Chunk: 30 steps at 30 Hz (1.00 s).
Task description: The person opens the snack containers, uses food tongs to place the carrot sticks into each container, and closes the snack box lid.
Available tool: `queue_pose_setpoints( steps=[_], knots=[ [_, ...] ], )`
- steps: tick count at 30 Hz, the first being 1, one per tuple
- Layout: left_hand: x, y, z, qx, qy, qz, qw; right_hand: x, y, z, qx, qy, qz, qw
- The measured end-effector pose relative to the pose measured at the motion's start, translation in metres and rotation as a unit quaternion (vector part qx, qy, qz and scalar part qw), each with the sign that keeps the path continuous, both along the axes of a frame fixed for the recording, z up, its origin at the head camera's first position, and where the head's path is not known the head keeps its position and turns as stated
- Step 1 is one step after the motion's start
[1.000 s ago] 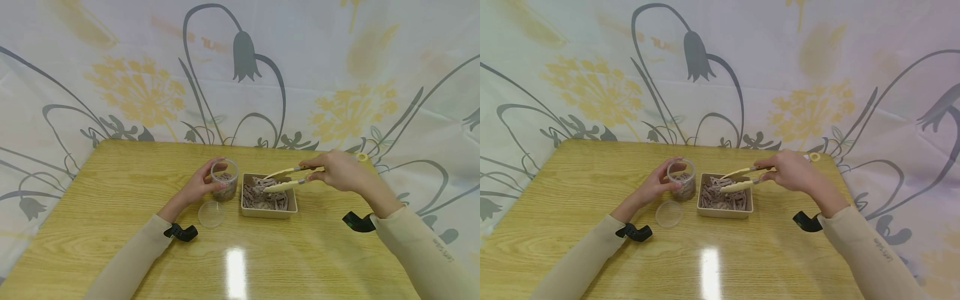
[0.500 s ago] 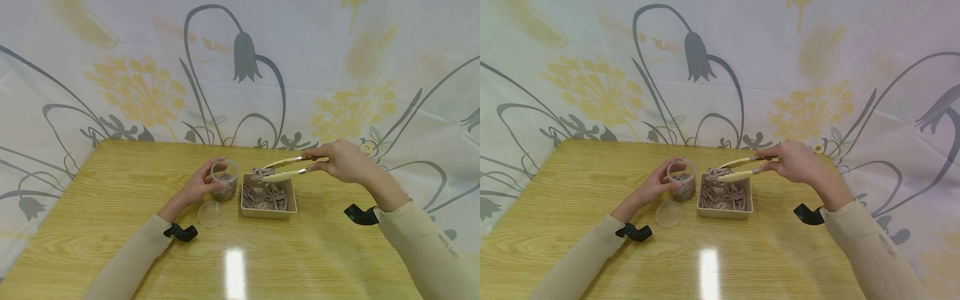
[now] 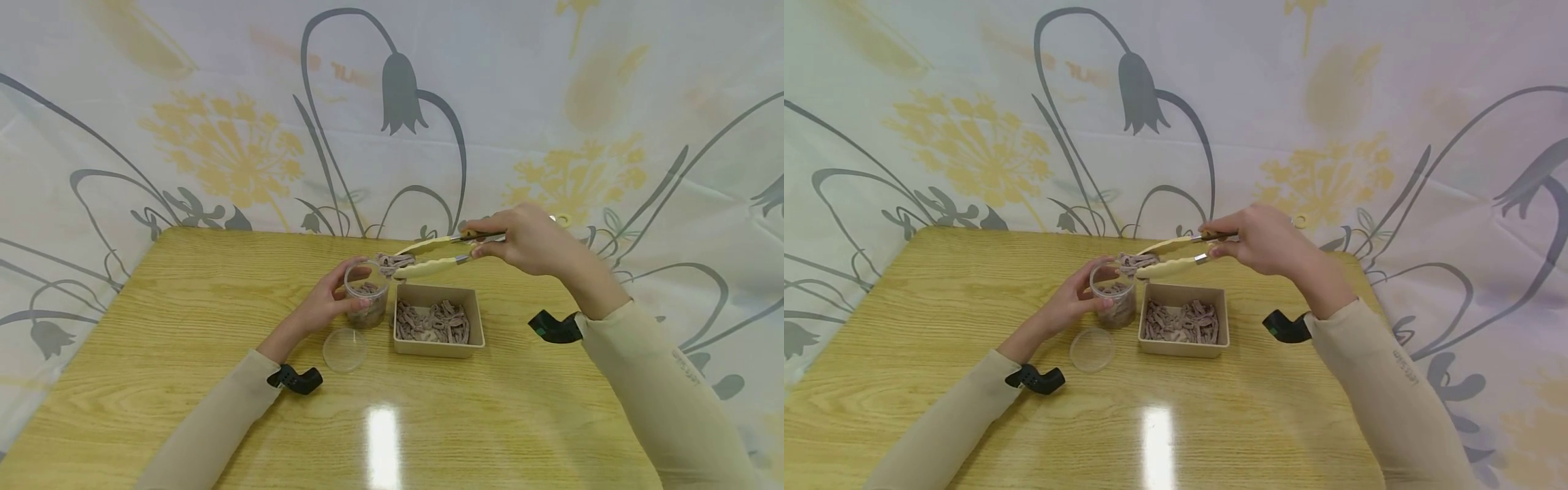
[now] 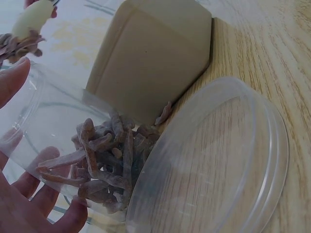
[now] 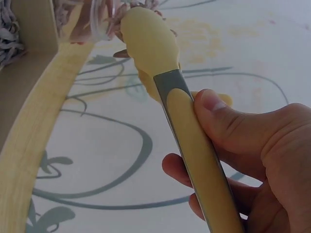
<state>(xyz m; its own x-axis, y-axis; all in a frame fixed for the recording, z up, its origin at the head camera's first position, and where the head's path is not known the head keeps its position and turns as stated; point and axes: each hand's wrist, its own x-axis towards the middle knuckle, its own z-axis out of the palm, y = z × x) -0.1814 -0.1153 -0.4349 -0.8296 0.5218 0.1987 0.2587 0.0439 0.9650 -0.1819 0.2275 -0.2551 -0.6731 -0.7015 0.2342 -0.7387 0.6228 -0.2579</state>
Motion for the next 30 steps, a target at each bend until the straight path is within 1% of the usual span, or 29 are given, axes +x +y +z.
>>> queue_pose_setpoints(
  steps=[2, 5, 10, 13, 20, 30],
  knots=[
    [0.0, 0.0, 0.0, -0.005, -0.001, 0.002, 1.0, -0.005, -0.006, -0.002, -0.004, -0.001, 0.003, 1.0],
    [-0.001, 0.0, -0.001, -0.01, -0.005, 0.006, 0.9999, -0.009, -0.014, -0.006, -0.011, -0.015, 0.002, 0.9998],
    [0.001, -0.001, 0.001, -0.008, -0.05, 0.006, 0.9987, -0.015, -0.028, -0.014, -0.019, -0.031, 0.007, 0.9993],
    [0.001, 0.0, 0.001, 0.001, -0.067, 0.001, 0.9978, -0.017, -0.035, -0.02, -0.018, -0.042, 0.01, 0.9989],
    [0.001, 0.0, 0.001, 0.008, -0.05, 0.001, 0.9987, -0.017, -0.041, -0.022, -0.007, -0.054, 0.012, 0.9984],
    [0.0, 0.001, 0.0, 0.021, -0.032, -0.001, 0.9993, -0.017, -0.048, -0.025, 0.018, -0.044, 0.006, 0.9988]
  ],
)
